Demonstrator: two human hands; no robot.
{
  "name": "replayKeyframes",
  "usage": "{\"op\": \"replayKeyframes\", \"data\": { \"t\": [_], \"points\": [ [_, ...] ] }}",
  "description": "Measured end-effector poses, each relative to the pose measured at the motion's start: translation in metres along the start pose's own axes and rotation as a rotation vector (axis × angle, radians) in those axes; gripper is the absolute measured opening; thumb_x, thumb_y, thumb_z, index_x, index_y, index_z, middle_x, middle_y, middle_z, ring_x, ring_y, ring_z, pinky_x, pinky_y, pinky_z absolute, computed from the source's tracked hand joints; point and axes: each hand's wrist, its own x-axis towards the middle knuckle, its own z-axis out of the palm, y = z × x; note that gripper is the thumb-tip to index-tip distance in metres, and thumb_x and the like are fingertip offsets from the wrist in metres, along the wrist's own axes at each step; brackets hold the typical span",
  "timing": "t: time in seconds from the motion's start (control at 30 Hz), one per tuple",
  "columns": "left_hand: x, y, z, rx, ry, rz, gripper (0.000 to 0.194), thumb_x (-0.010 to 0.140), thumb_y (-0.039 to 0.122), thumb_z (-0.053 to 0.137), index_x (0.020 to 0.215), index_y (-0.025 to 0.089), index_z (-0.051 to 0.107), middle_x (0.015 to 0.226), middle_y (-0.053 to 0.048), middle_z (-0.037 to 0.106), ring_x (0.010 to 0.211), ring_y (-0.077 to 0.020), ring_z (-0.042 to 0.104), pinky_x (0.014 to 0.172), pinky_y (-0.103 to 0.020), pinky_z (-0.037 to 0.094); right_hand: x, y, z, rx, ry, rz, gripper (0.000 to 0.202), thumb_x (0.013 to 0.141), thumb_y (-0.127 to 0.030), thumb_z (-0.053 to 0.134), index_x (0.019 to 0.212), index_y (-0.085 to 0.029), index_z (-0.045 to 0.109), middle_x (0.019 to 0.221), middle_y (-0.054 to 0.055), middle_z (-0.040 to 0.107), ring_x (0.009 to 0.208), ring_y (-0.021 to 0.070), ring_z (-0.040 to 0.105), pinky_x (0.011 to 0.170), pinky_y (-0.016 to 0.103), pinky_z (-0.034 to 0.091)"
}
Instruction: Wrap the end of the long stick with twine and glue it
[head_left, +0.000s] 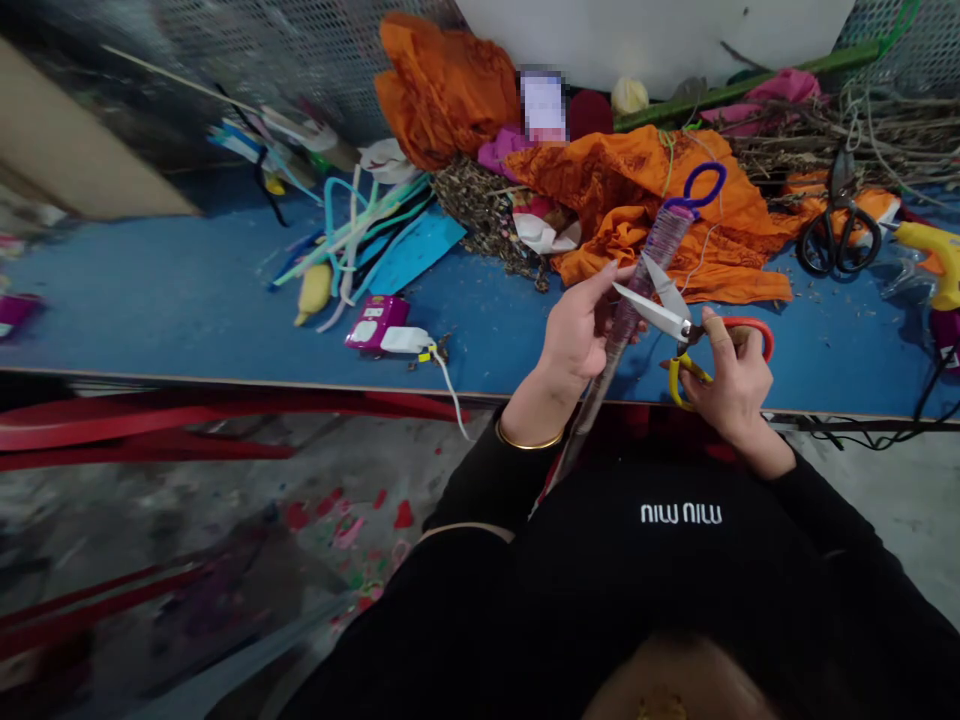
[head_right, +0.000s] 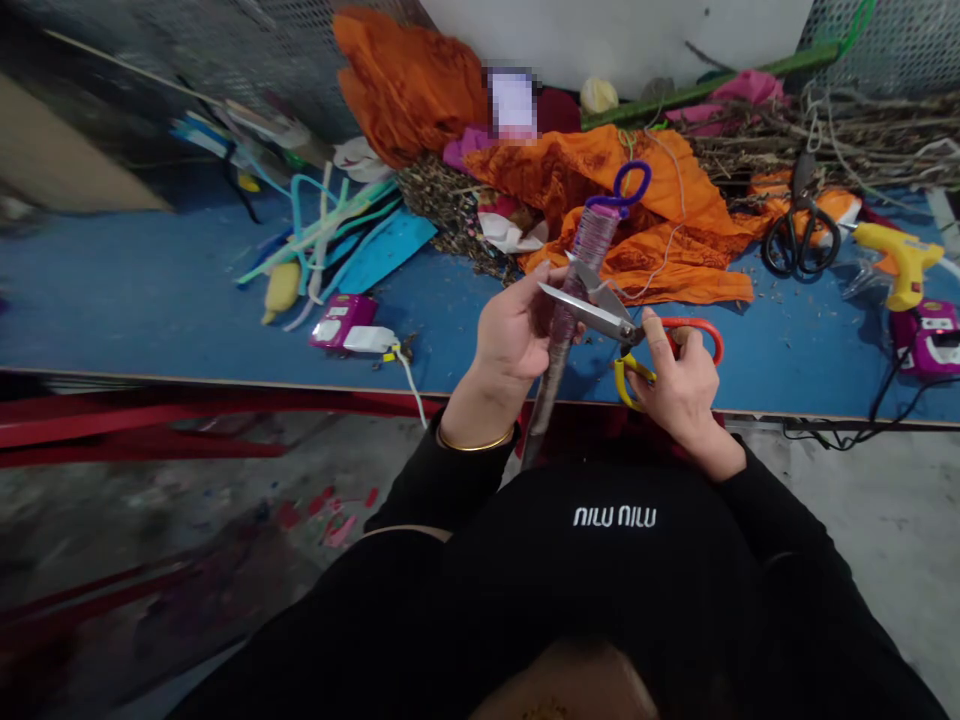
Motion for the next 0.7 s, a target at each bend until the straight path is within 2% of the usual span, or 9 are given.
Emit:
{"op": "replayKeyframes", "data": {
  "t": [0.2, 0.33, 0.43, 0.6, 0.7],
  "points": [
    [-0.003, -0.005, -0.003, 0.106, -0.032, 0.056, 0.025, 0.094, 0.043, 0.062, 0.087, 0.020, 0.071, 0.065, 0.000, 0.063, 0.051, -0.0134, 0.059, 0.047, -0.025, 0.045, 0.001, 0.005, 0.001, -0.086, 0.088, -0.009, 0.065, 0.084, -0.049, 0.070, 0.146, -0.030, 0.061, 0.104, 0.010, 0.056, 0.083, 0.0215, 0.056, 0.074, 0.037, 0.056],
    [-0.006, 0.000, -0.004, 0.092, -0.120, 0.012, 0.011, 0.090, 0.027, 0.063, 0.083, 0.019, 0.068, 0.063, 0.002, 0.060, 0.049, -0.0114, 0.057, 0.045, -0.024, 0.043, 0.004, 0.010, -0.002, -0.075, 0.075, 0.003, 0.060, 0.086, -0.057, 0.067, 0.141, -0.031, 0.066, 0.107, 0.012, 0.057, 0.088, 0.0241, 0.057, 0.079, 0.041, 0.056],
    [-0.007, 0.004, -0.004, 0.046, -0.151, -0.072, 0.009, 0.090, 0.024, 0.062, 0.084, 0.018, 0.066, 0.064, 0.002, 0.061, 0.048, -0.0110, 0.057, 0.043, -0.023, 0.042, 0.008, 0.015, -0.004, -0.084, 0.046, -0.012, 0.062, 0.087, -0.060, 0.065, 0.140, -0.029, 0.067, 0.106, 0.013, 0.057, 0.088, 0.0239, 0.056, 0.079, 0.041, 0.055],
    [-0.009, 0.005, -0.005, 0.023, -0.141, -0.124, 0.005, 0.088, 0.024, 0.064, 0.091, 0.020, 0.067, 0.069, 0.002, 0.063, 0.051, -0.0107, 0.060, 0.043, -0.022, 0.043, 0.017, 0.023, -0.010, -0.156, 0.077, -0.143, 0.057, 0.090, -0.061, 0.062, 0.140, -0.034, 0.068, 0.099, 0.011, 0.059, 0.080, 0.0205, 0.055, 0.067, 0.034, 0.050],
    [-0.010, 0.004, -0.005, 0.041, -0.104, -0.111, 0.010, 0.089, 0.022, 0.062, 0.096, 0.020, 0.068, 0.071, 0.002, 0.063, 0.052, -0.0111, 0.061, 0.045, -0.023, 0.044, 0.020, 0.025, -0.016, -0.145, 0.025, -0.149, 0.055, 0.092, -0.060, 0.060, 0.140, -0.035, 0.068, 0.097, 0.010, 0.059, 0.080, 0.0197, 0.054, 0.068, 0.033, 0.050]
  ]
}}
